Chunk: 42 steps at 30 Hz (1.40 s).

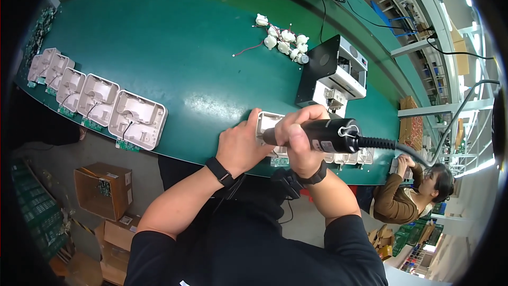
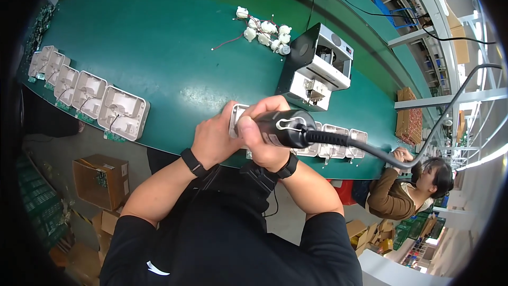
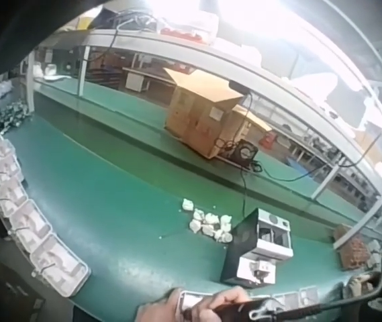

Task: The person picks up motors and fits them into plastic housings by hand before securing them with a power screwdriver. This process is repeated for several units, after which the person gathers more motors to continue the assembly.

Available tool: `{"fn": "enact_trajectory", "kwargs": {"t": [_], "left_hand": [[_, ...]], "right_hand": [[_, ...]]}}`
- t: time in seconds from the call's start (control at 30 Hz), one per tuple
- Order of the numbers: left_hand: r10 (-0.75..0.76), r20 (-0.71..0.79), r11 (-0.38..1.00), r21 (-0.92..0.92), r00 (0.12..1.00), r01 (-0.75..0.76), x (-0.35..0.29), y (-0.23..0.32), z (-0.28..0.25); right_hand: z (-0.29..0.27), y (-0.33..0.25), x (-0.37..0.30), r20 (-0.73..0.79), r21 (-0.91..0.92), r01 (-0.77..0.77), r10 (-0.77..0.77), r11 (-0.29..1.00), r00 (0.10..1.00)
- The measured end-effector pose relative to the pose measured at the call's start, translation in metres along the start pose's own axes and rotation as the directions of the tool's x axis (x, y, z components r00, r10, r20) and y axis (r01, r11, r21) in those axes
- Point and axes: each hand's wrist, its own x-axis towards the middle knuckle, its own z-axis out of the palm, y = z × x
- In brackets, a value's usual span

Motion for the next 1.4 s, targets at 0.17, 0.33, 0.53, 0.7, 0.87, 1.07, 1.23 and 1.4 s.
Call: {"fn": "enact_trajectory", "kwargs": {"t": [0.17, 0.33, 0.53, 0.7, 0.87, 1.07, 1.23, 1.4], "left_hand": [[-0.010, 0.021, 1.000, -0.006, 1.000, 0.010, -0.003, 0.000, 0.004], [-0.046, 0.063, 0.999, -0.006, 0.997, 0.047, -0.002, 0.009, -0.005], [-0.057, 0.076, 0.998, 0.002, 0.995, 0.057, -0.001, 0.009, -0.006], [-0.060, 0.077, 0.998, 0.004, 0.995, 0.060, 0.000, 0.010, -0.003], [-0.021, 0.037, 1.000, -0.014, 0.999, 0.022, -0.001, 0.010, 0.000], [-0.025, 0.018, 0.999, -0.023, 1.000, 0.026, -0.003, 0.005, 0.007], [-0.002, 0.008, 1.000, 0.013, 1.000, 0.002, -0.005, 0.002, 0.005], [-0.006, 0.036, 1.000, -0.012, 0.999, 0.007, -0.007, 0.006, 0.005]], "right_hand": [[-0.002, 0.000, -0.002, 0.038, -0.087, 0.037, -0.034, 0.996, 0.999], [-0.005, -0.010, -0.005, 0.143, -0.192, 0.059, -0.032, 0.980, 0.989], [0.016, -0.037, 0.002, 0.066, -0.189, 0.047, -0.035, 0.981, 0.997], [0.008, -0.035, 0.002, 0.026, -0.194, 0.051, -0.047, 0.980, 0.999], [0.001, -0.028, 0.001, 0.013, -0.219, 0.019, -0.017, 0.975, 1.000], [-0.003, -0.017, -0.003, 0.017, -0.272, 0.027, -0.023, 0.962, 1.000], [0.002, -0.011, -0.001, -0.005, -0.241, 0.037, -0.039, 0.970, 0.999], [-0.003, -0.010, -0.013, -0.023, -0.086, 0.057, -0.059, 0.995, 0.998]]}}
